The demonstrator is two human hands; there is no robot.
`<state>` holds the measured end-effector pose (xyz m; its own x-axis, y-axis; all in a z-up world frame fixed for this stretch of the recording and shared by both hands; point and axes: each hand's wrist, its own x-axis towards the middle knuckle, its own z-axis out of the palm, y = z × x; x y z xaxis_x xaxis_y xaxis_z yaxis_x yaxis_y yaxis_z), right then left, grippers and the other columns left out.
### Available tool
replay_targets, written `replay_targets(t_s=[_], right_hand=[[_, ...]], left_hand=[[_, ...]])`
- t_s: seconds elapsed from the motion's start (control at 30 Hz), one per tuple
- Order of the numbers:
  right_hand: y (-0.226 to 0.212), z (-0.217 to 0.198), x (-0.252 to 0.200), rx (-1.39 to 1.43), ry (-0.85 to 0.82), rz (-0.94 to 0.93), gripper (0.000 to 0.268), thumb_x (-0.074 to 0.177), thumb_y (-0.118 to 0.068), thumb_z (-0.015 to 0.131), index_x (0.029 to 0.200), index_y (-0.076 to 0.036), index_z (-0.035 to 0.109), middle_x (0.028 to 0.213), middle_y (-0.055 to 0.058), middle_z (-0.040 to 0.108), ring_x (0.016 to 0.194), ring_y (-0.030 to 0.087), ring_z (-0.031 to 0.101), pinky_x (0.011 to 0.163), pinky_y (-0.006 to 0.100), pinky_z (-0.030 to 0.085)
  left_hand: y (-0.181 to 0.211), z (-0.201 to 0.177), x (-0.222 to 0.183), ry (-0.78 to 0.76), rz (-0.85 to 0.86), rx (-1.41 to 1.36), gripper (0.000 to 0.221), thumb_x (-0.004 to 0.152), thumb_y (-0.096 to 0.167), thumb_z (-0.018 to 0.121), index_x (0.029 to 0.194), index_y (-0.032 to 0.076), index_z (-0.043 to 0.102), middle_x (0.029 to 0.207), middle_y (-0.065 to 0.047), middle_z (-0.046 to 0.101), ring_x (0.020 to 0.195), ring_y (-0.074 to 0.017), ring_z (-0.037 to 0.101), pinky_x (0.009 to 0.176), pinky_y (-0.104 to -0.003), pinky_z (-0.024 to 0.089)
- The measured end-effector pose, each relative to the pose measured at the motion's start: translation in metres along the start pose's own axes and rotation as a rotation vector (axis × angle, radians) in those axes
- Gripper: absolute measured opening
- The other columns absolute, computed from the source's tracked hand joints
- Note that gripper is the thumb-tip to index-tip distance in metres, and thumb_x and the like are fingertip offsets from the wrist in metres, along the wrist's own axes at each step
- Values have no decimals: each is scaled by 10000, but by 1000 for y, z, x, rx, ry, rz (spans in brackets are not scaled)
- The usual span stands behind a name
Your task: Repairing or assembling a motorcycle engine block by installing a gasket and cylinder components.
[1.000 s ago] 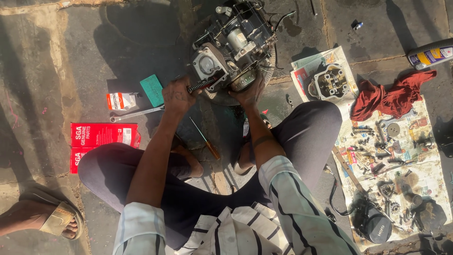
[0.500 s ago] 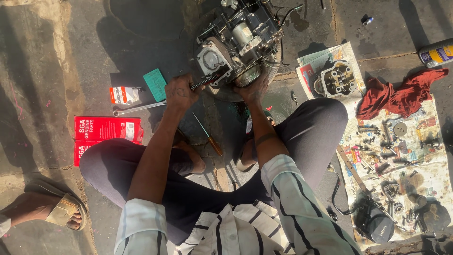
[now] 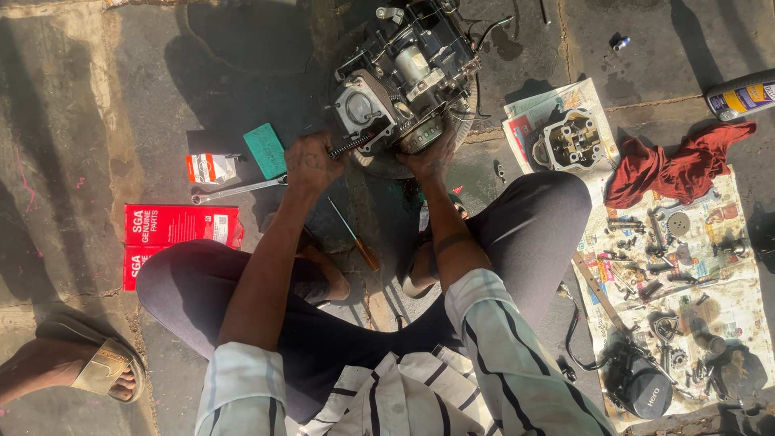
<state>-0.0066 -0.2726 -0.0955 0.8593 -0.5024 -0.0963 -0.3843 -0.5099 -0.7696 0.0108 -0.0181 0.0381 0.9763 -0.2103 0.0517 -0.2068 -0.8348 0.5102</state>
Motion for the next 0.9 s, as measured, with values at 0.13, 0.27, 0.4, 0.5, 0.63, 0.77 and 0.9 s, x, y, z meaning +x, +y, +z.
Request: replay_targets(t_s=[0.13,0.27,0.4,0.5,0.63,0.77,0.9], right_hand=[[4,6,3,4,2,1,1415,425,-304,1071,1538,-111,219,1495,134,403,1417,369,375,1215,501,329],[0,5,-1,29,1,37,1448,412,-290,1072,1542,-119,184,1501,141,386,1412,375,373,1209,508,330],[-25,0,-7,54,-8,182,1548,415,-237,1076,1576,-132,57,1515,190,312,1388,394,360,1171,494,374],[-20,15,-6,130,46,351,1456,491,-103,903,1651,-188,28,1451,209,363,1292,381,444,1077,468,504],[13,48,4,446,251,-81,1156,653,-166,714,1666,-194,159,1375,168,495,1172,302,557,981,427,568],[-83,-18,-22,-95,39,-560,668,822,-194,689,1461,-197,495,1364,138,550,1246,300,553,1090,461,466],[-106,-60,8,-717,-427,-971,476,903,-206,735,1365,-237,623,1406,111,570,1340,327,520,1161,507,374]], left_hand=[[1,2,-1,-27,-44,9,333,733,258,919,712,64,648,608,-78,644,518,-191,633,492,-372,501],[-10,3,0,-72,-177,-94,421,733,325,919,649,53,609,593,-65,611,514,-180,588,492,-383,483],[-17,-1,1,-273,-313,-129,498,782,461,879,619,72,614,613,-71,621,572,-176,606,548,-395,502],[-47,27,-4,-144,-78,-216,500,847,470,833,684,46,624,659,-94,639,619,-198,642,606,-399,529],[-34,14,-11,-86,-93,-208,463,814,450,848,747,43,640,704,-108,663,666,-235,665,641,-418,539],[-25,1,-13,-137,-169,-134,384,783,394,865,812,54,691,841,-120,726,808,-267,710,722,-433,554],[-51,35,-11,-218,-177,-229,373,805,377,860,937,53,731,928,-130,760,886,-262,736,800,-407,573]])
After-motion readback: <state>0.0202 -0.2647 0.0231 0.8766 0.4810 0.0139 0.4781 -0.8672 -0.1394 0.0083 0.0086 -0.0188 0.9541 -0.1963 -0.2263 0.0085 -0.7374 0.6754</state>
